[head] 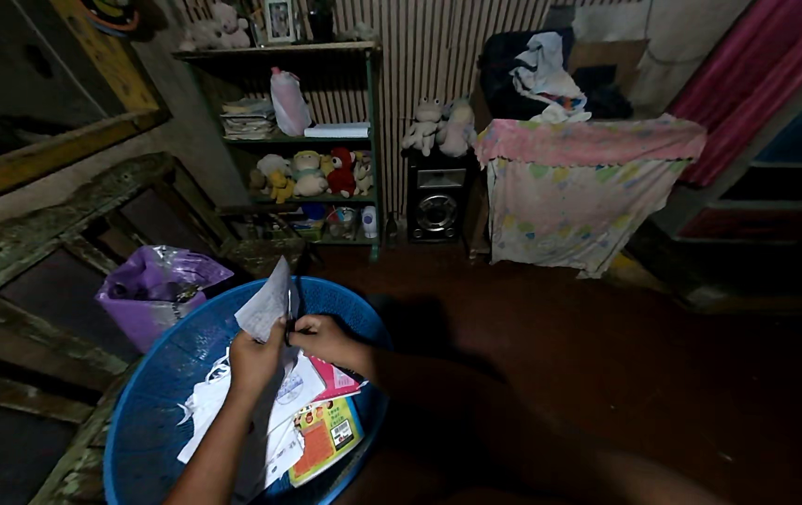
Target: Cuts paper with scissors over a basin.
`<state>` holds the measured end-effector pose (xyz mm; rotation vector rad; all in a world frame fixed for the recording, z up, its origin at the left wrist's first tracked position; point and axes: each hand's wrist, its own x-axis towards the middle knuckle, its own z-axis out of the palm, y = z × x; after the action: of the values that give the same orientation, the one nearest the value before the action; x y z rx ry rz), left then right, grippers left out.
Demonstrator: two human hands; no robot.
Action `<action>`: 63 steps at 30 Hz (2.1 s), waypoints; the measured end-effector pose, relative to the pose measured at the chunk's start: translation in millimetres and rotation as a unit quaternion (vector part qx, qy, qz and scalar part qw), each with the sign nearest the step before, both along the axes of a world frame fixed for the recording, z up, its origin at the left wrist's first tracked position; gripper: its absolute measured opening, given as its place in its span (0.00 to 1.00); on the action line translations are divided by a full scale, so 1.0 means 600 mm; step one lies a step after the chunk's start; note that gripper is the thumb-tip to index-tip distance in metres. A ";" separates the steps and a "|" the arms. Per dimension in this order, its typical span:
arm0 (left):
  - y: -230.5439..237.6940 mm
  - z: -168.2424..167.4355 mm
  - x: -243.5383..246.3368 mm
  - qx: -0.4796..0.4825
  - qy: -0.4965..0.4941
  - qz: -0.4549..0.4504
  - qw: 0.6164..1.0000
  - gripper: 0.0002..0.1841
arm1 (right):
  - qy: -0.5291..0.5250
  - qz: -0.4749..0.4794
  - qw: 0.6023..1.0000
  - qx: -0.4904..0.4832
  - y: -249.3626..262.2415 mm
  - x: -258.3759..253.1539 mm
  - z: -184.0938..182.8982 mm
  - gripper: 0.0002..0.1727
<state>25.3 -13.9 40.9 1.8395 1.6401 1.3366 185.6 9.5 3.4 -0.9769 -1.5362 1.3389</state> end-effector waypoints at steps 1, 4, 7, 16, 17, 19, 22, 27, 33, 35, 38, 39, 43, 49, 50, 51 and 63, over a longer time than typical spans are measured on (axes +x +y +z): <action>-0.001 0.002 -0.001 -0.005 0.010 0.005 1.000 0.18 | -0.002 -0.001 1.000 0.002 0.001 0.000 -0.001 0.18; 0.001 0.002 -0.009 -0.007 0.047 0.016 0.999 0.20 | -0.011 -0.001 1.000 0.001 0.001 0.001 0.001 0.19; 0.005 0.005 -0.020 -0.010 0.080 0.027 0.996 0.22 | -0.021 0.002 1.000 0.005 0.001 0.001 0.001 0.19; 0.008 0.014 -0.035 -0.007 0.094 0.053 0.994 0.24 | -0.010 0.001 1.000 0.012 0.001 0.002 0.001 0.22; 0.009 0.014 -0.036 -0.006 0.095 0.051 0.994 0.25 | -0.008 0.002 1.000 0.011 0.002 0.002 0.001 0.22; 0.009 0.013 -0.037 -0.006 0.101 0.049 0.994 0.26 | -0.008 0.003 1.000 0.009 0.001 0.002 0.002 0.22; 0.010 0.012 -0.037 -0.015 0.115 0.049 0.992 0.26 | -0.008 0.004 1.000 0.009 0.001 0.002 0.003 0.22; 0.011 0.010 -0.038 -0.009 0.142 0.041 0.989 0.20 | -0.004 0.006 1.000 0.005 0.001 0.001 0.001 0.23; 0.007 0.014 -0.038 -0.005 0.134 0.037 0.990 0.18 | -0.009 0.000 1.000 0.011 0.002 0.001 0.001 0.22; 0.004 0.020 -0.040 -0.015 0.135 0.037 0.990 0.17 | -0.017 -0.003 1.000 0.015 0.003 0.000 0.000 0.22; 0.004 0.028 -0.042 -0.029 0.129 0.046 0.990 0.17 | -0.021 -0.009 1.000 0.013 0.003 0.002 0.001 0.22; 0.005 0.028 -0.044 -0.030 0.124 0.053 0.990 0.17 | -0.015 -0.011 1.000 0.010 0.003 0.002 0.002 0.22; 0.009 0.033 -0.054 -0.028 0.109 0.067 0.991 0.16 | -0.005 -0.017 1.000 -0.004 0.005 0.004 0.006 0.21; 0.011 0.039 -0.067 -0.016 0.073 0.080 0.994 0.15 | -0.007 -0.027 0.999 -0.019 0.011 0.008 0.007 0.22; 0.012 0.040 -0.068 -0.015 0.061 0.078 0.995 0.15 | -0.002 -0.029 0.999 -0.020 0.011 0.007 0.006 0.22; 0.012 0.040 -0.069 -0.011 0.044 0.075 0.996 0.15 | 0.001 -0.031 0.999 -0.019 0.011 0.007 0.006 0.22; 0.014 0.038 -0.060 -0.074 -0.169 0.061 0.981 0.12 | 0.027 -0.051 0.998 -0.014 0.009 0.009 0.011 0.22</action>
<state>-10.7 -5.3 63.9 1.3600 1.6385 1.4407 190.9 14.7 10.0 -1.0145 -1.4128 1.3076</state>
